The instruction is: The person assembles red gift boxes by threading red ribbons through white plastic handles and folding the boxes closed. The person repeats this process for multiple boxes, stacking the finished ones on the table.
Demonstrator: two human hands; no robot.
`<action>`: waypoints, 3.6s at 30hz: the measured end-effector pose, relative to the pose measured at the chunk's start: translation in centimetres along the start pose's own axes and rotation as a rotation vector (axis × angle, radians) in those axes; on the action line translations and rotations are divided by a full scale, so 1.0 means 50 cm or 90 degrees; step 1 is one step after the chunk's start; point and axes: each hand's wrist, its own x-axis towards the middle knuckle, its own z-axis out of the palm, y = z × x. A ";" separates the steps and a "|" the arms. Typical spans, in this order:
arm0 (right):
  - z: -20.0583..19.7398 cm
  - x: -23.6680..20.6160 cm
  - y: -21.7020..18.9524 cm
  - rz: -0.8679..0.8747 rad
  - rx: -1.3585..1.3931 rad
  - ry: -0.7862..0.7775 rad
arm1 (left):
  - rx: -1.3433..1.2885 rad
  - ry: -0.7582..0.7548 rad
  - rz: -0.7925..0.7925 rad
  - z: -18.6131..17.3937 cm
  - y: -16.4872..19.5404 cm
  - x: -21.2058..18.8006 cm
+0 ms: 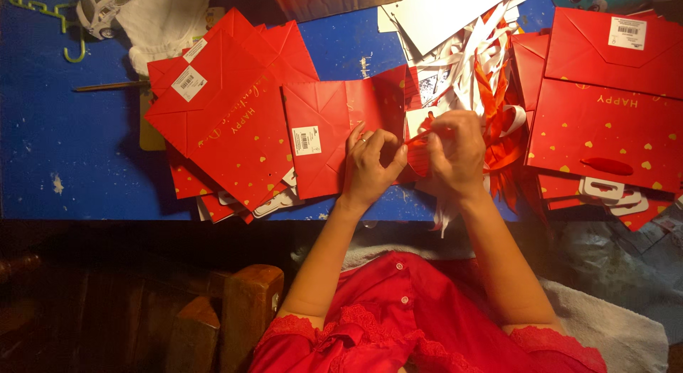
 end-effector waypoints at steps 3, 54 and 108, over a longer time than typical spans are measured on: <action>-0.004 0.007 -0.008 -0.066 -0.023 -0.038 | 0.003 0.003 0.004 0.001 -0.002 0.000; 0.023 -0.014 0.043 -0.040 -0.070 -0.080 | 0.006 -0.020 -0.002 -0.015 0.004 0.001; -0.010 -0.013 -0.031 -0.106 0.149 0.118 | -0.032 0.005 -0.028 -0.035 0.008 -0.007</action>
